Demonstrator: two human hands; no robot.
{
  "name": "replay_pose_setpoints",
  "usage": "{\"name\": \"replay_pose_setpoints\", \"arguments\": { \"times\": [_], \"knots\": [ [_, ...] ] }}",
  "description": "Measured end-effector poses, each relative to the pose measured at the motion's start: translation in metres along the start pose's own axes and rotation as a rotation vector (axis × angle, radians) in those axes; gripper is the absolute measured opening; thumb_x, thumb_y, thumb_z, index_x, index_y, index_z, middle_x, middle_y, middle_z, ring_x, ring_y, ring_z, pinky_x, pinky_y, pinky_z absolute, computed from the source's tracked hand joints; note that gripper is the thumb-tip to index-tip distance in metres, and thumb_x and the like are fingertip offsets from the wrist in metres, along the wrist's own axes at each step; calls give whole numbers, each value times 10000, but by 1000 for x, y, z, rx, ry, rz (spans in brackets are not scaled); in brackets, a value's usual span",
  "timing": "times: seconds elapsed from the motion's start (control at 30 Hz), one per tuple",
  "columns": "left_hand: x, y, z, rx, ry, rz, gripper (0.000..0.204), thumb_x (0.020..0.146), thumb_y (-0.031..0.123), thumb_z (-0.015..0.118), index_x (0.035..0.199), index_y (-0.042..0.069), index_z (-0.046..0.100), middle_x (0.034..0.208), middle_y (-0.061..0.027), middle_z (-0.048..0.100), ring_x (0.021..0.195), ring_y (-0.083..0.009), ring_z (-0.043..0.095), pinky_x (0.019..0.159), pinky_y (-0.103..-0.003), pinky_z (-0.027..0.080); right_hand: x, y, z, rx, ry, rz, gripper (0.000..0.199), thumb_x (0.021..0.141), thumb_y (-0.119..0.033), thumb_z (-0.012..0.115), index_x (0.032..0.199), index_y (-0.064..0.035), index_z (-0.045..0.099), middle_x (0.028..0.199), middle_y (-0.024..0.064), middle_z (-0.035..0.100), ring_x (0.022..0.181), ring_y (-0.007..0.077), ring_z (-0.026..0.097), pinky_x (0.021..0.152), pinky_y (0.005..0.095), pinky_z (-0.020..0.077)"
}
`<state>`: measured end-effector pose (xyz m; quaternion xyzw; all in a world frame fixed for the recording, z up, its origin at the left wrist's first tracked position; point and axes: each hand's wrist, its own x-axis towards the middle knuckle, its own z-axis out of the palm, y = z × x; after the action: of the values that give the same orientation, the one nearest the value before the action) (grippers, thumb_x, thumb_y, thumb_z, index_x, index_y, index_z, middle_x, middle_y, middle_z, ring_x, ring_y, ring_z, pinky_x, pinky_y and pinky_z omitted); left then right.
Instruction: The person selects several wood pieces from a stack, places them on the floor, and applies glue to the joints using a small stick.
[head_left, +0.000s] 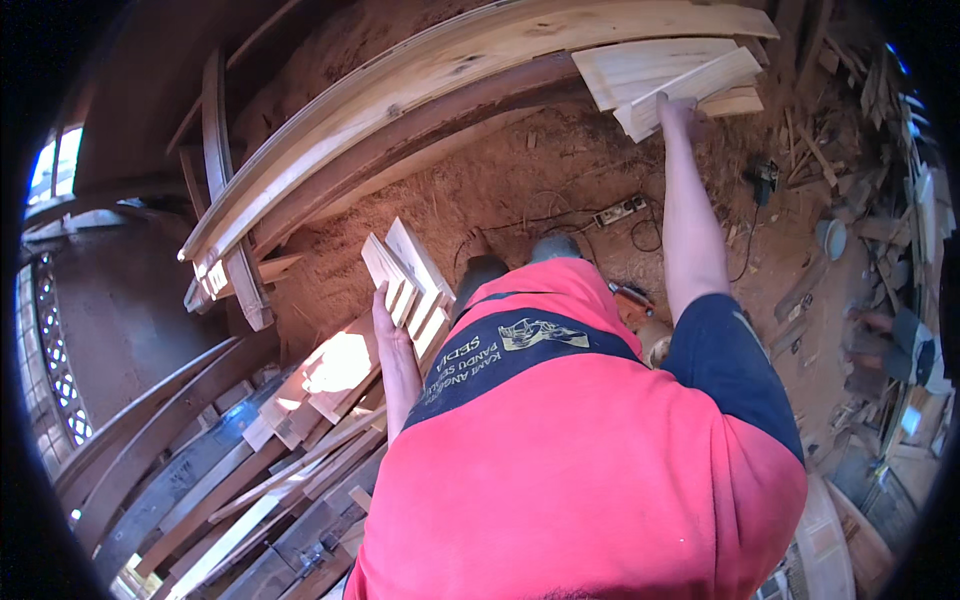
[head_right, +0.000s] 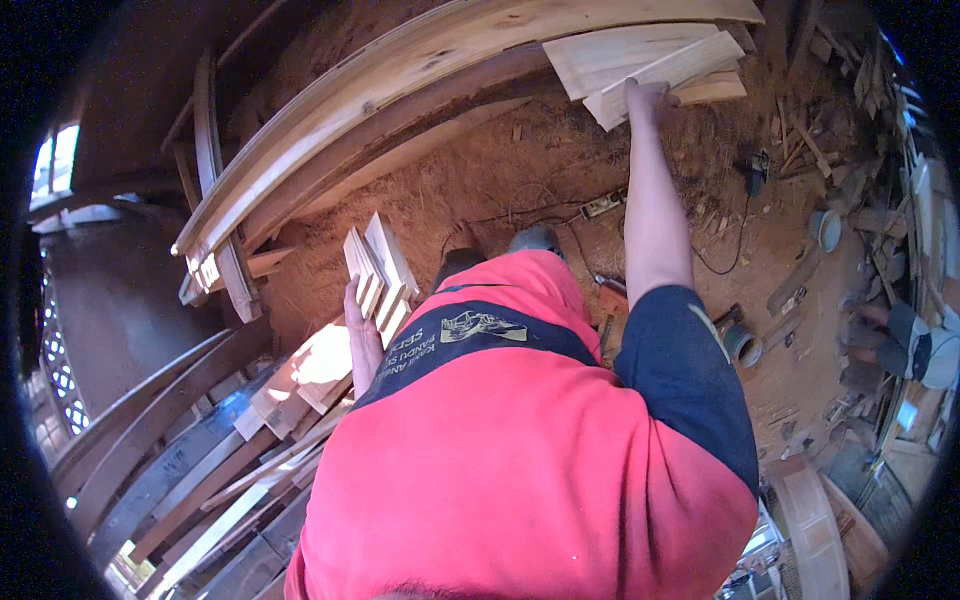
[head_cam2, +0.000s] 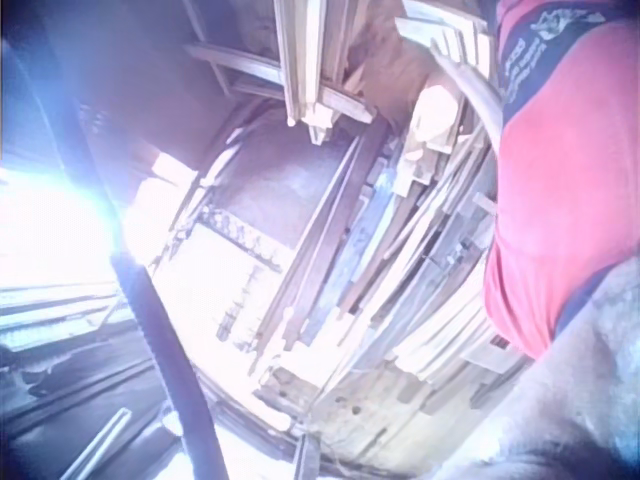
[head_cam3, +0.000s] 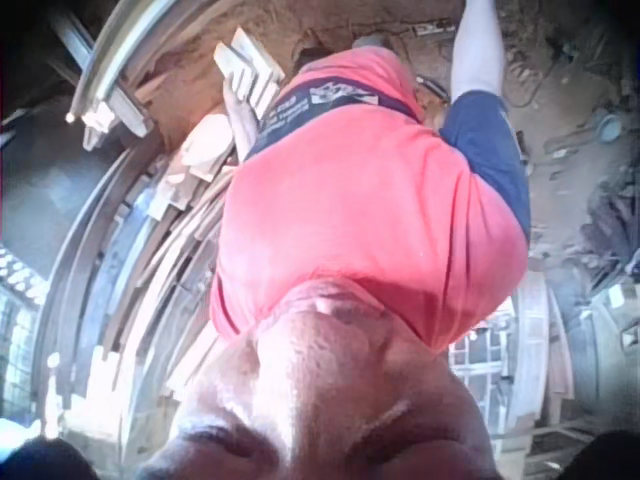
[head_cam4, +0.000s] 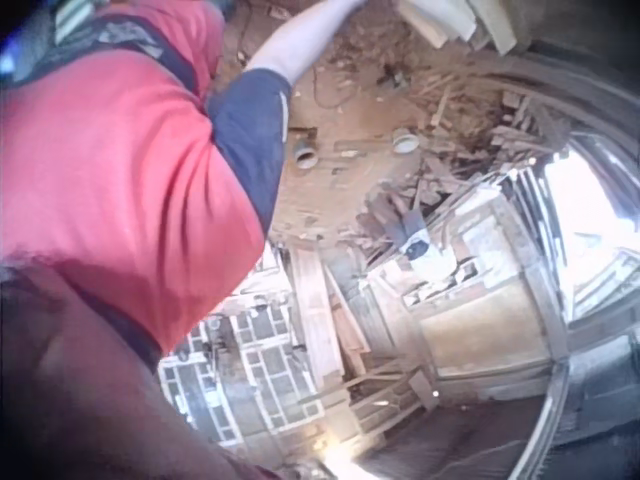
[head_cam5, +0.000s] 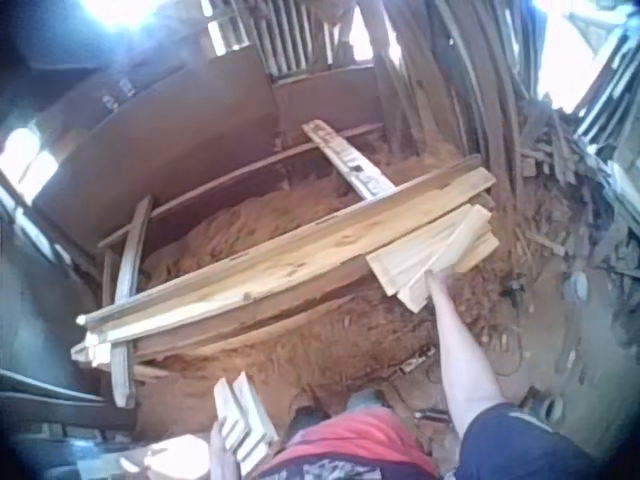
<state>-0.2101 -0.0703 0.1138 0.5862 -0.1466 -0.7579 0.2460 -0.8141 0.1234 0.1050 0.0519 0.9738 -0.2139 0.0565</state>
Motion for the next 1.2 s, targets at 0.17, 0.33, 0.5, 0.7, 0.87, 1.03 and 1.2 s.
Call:
{"name": "replay_pose_setpoints", "arguments": {
  "times": [0.17,0.33,0.5,0.7,0.87,1.03,1.2],
  "knots": [
    [-8,-2,45,-50,-45,-9,382,923,286,604,1185,9,595,1064,-148,682,930,-304,674,844,-456,574,-150,-41,12,734,-436,-709,445,824,-431,743,969,-14,687,817,108,695,739,231,656,671,364,555],
    [-10,2,86,-97,-189,-14,408,972,303,528,1234,-9,551,1100,-169,673,958,-313,676,872,-467,571,-300,-67,22,348,-1628,-100,753,793,-711,633,1041,-1,664,858,101,682,757,195,668,594,336,571],
    [11,-2,71,-269,-286,-69,460,961,306,531,1286,-20,514,1164,-201,646,1032,-330,651,931,-475,543,-351,-82,43,577,-1845,17,513,815,-408,747,1025,47,641,911,125,682,721,205,678,629,366,585],
    [17,10,23,-445,-289,25,461,925,289,544,1257,-28,508,1115,-208,652,1029,-343,651,937,-528,529,-339,-88,64,702,-1808,289,423,849,-198,642,1171,63,561,1046,171,668,901,267,688,831,424,568],
    [11,33,-37,-473,-217,187,495,912,304,533,1263,-44,497,1135,-213,634,1054,-345,633,912,-522,535,-312,-97,75,752,-1700,433,492,849,-198,638,1261,41,514,1167,191,640,1037,300,656,975,437,517],
    [25,63,-130,-698,-317,240,570,956,456,418,1293,3,492,1099,-212,645,958,-332,655,834,-510,553,-292,-98,109,713,-1611,541,521,836,-228,626,1282,3,488,1180,194,623,1070,326,631,915,497,544],
    [43,96,-192,-617,14,310,517,900,325,525,1301,1,487,1082,-223,641,1007,-349,638,915,-493,526,-273,-52,140,947,-1283,701,511,863,-281,569,1304,-26,529,1265,186,605,1122,357,616,988,497,514]
  ]
}}
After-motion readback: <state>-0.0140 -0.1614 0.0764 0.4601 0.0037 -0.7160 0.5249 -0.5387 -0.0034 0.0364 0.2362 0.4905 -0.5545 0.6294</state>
